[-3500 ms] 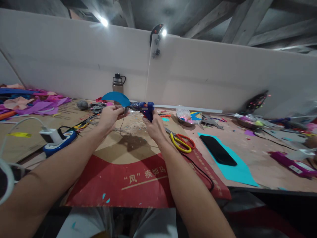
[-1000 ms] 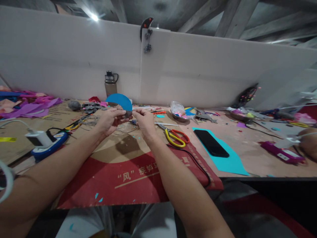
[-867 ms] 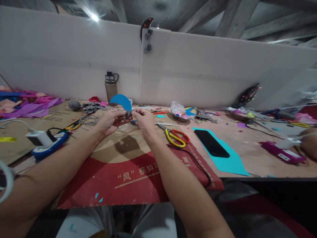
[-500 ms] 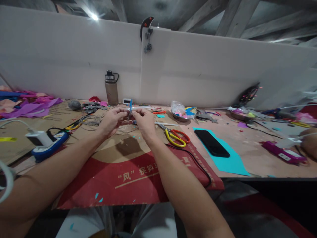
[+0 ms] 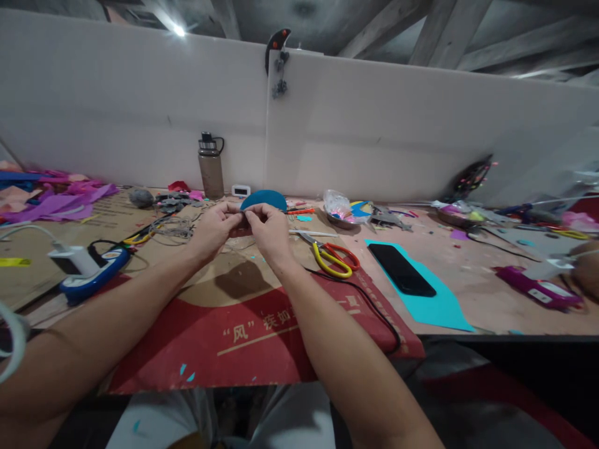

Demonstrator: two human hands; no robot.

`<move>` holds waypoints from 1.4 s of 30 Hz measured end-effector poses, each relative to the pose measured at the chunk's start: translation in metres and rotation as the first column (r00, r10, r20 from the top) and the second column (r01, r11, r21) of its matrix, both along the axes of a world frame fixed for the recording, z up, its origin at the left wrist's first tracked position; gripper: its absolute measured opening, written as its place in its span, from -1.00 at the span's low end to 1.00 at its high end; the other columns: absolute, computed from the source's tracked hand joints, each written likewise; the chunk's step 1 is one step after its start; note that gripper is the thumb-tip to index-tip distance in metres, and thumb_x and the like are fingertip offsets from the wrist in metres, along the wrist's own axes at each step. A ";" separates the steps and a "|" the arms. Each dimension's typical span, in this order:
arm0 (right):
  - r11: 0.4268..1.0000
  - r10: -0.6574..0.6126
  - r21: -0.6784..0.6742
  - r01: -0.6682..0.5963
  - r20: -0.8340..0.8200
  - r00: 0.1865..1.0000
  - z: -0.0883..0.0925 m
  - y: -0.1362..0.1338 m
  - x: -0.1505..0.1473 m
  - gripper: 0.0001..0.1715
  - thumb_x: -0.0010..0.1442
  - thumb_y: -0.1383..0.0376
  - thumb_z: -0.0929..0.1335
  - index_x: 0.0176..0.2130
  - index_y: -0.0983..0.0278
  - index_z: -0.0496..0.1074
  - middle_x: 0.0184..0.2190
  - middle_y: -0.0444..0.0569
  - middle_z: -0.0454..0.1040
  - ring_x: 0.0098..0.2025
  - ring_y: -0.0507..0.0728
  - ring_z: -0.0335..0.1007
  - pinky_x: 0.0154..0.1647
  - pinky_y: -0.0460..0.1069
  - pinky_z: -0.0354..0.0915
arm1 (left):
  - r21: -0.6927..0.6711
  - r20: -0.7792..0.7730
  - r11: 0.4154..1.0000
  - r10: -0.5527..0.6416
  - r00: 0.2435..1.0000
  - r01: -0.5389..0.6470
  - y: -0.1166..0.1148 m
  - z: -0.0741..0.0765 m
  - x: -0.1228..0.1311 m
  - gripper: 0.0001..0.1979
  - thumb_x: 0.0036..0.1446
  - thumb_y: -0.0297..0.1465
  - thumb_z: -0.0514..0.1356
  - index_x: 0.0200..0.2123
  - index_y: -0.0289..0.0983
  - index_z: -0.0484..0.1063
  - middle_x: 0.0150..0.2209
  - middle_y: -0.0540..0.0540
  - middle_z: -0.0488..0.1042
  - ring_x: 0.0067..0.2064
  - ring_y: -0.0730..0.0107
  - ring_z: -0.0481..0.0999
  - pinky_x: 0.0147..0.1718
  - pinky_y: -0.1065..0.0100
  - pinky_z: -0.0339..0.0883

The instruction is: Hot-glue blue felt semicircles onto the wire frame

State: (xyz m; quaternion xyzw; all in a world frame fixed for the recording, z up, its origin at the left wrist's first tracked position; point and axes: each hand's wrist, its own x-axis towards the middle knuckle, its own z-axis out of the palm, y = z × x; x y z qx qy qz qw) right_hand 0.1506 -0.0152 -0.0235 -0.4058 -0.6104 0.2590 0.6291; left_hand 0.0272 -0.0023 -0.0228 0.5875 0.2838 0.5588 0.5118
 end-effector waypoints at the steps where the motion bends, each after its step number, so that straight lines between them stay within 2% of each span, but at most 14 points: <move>1: 0.999 -0.031 0.035 0.030 0.046 0.998 0.000 -0.001 0.000 -0.81 0.05 0.23 0.30 -0.40 0.27 0.46 -0.43 -0.07 0.48 -0.36 0.05 0.36 -0.25 -0.01 0.28 | -0.007 0.016 1.000 -0.003 1.000 0.003 0.000 0.000 0.000 -0.87 -0.03 -0.42 0.22 -0.39 -0.32 0.32 -0.49 -0.01 0.43 -0.43 0.44 0.48 -0.33 0.22 0.48; 6: 0.980 -0.157 0.150 0.130 0.189 0.969 0.000 -0.006 0.000 -0.79 0.10 0.25 0.27 -0.35 0.26 0.48 -0.36 -0.04 0.48 -0.30 0.06 0.35 -0.20 -0.01 0.26 | -0.024 0.060 1.000 -0.017 0.998 0.018 -0.003 0.002 0.000 -0.85 -0.02 -0.39 0.22 -0.37 -0.31 0.32 -0.45 -0.01 0.45 -0.41 0.44 0.48 -0.31 0.23 0.47; 15: 0.977 -0.163 0.177 0.122 0.235 0.958 0.002 -0.009 0.001 -0.78 0.13 0.23 0.26 -0.34 0.24 0.47 -0.36 -0.03 0.46 -0.30 0.07 0.32 -0.22 -0.01 0.22 | -0.023 0.055 0.999 0.049 0.997 -0.048 -0.003 0.002 -0.001 -0.83 -0.03 -0.34 0.23 -0.45 -0.28 0.29 -0.51 0.02 0.42 -0.45 0.45 0.47 -0.33 0.25 0.46; 21: 0.982 -0.166 0.119 0.148 0.158 0.973 0.002 -0.008 0.003 -0.79 0.10 0.19 0.29 -0.40 0.26 0.42 -0.44 -0.05 0.44 -0.37 0.05 0.29 -0.29 -0.03 0.20 | -0.049 0.107 0.995 0.092 0.990 -0.087 -0.004 0.006 0.000 -0.84 -0.05 -0.38 0.22 -0.46 -0.27 0.26 -0.46 0.00 0.47 -0.41 0.41 0.51 -0.32 0.24 0.47; 27: 0.990 -0.138 0.012 0.138 0.012 0.990 0.002 -0.007 0.002 -0.76 0.05 0.17 0.32 -0.39 0.30 0.45 -0.42 -0.05 0.48 -0.36 0.05 0.33 -0.27 -0.03 0.24 | -0.042 0.124 0.996 0.082 0.989 -0.077 -0.007 0.007 0.000 -0.85 -0.03 -0.39 0.20 -0.43 -0.27 0.24 -0.45 0.00 0.48 -0.40 0.40 0.54 -0.31 0.23 0.47; 34: 0.985 -0.174 -0.016 0.173 -0.043 0.984 0.006 -0.011 0.000 -0.79 0.03 0.20 0.32 -0.44 0.29 0.45 -0.47 -0.07 0.49 -0.42 0.03 0.33 -0.32 -0.05 0.23 | -0.097 0.159 0.995 0.052 0.986 -0.037 -0.010 0.008 0.003 -0.85 -0.03 -0.42 0.20 -0.42 -0.26 0.24 -0.46 0.00 0.49 -0.37 0.38 0.56 -0.29 0.24 0.46; 42: 0.995 -0.098 -0.042 0.092 -0.152 0.984 0.001 -0.003 0.001 -0.79 -0.01 0.20 0.33 -0.45 0.30 0.45 -0.46 -0.08 0.50 -0.39 0.03 0.37 -0.26 -0.04 0.26 | -0.123 0.175 0.992 0.022 0.984 0.000 -0.010 0.008 0.003 -0.87 -0.04 -0.42 0.20 -0.41 -0.28 0.26 -0.45 -0.04 0.51 -0.36 0.37 0.56 -0.28 0.23 0.45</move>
